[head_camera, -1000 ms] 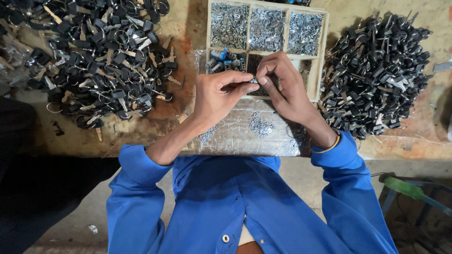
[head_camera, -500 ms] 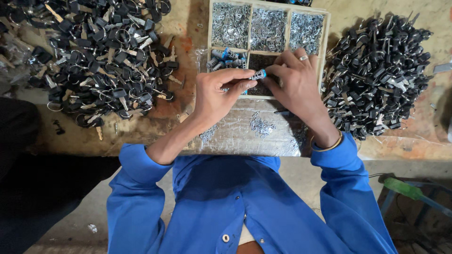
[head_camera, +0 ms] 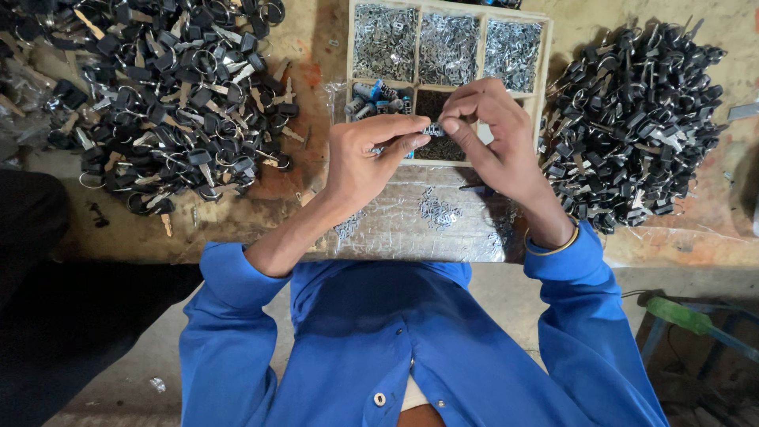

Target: The person sits at a workbench covered with piles of key blanks and a compartment tray of small metal parts. They pick up a key blank with a blue plastic head, insert small metal components into it by hand, and place finished keys back onto the pile, repeating this assembly cycle throughout the clip.

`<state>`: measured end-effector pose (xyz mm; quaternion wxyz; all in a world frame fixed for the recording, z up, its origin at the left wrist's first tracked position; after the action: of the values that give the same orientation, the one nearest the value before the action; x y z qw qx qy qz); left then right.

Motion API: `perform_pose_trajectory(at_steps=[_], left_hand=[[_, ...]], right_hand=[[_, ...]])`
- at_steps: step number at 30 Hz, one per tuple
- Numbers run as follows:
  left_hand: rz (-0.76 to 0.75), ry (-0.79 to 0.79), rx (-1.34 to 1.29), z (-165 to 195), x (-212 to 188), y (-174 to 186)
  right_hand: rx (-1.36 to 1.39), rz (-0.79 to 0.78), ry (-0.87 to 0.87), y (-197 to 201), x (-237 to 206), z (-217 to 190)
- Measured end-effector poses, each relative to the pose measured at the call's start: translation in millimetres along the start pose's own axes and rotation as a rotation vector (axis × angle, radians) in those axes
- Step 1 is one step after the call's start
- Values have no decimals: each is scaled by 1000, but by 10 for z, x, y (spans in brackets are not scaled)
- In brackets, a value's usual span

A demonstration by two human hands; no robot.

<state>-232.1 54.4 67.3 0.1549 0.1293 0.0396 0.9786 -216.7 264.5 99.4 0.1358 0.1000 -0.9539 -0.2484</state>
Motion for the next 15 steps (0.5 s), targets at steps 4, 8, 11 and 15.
perform_pose_trajectory(at_steps=[4, 8, 11, 15], left_hand=[[2, 60, -32, -17, -12, -17], [9, 104, -94, -35, -18, -39], [10, 71, -36, -37, -18, -29], [11, 66, -52, -35, -32, -29]], right_hand=[[-36, 49, 59, 12, -6, -2], [80, 61, 18, 37, -10, 30], [45, 55, 9, 30, -18, 29], [-17, 50, 31, 11, -22, 1]])
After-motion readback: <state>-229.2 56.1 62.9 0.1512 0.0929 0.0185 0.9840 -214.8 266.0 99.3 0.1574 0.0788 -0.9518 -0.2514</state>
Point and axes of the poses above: each hand's wrist, its own x-axis towards the middle knuckle, its own y-axis out of the back of the hand, z = x × y, the point moved 2 cm from there along x, towards the middle knuckle
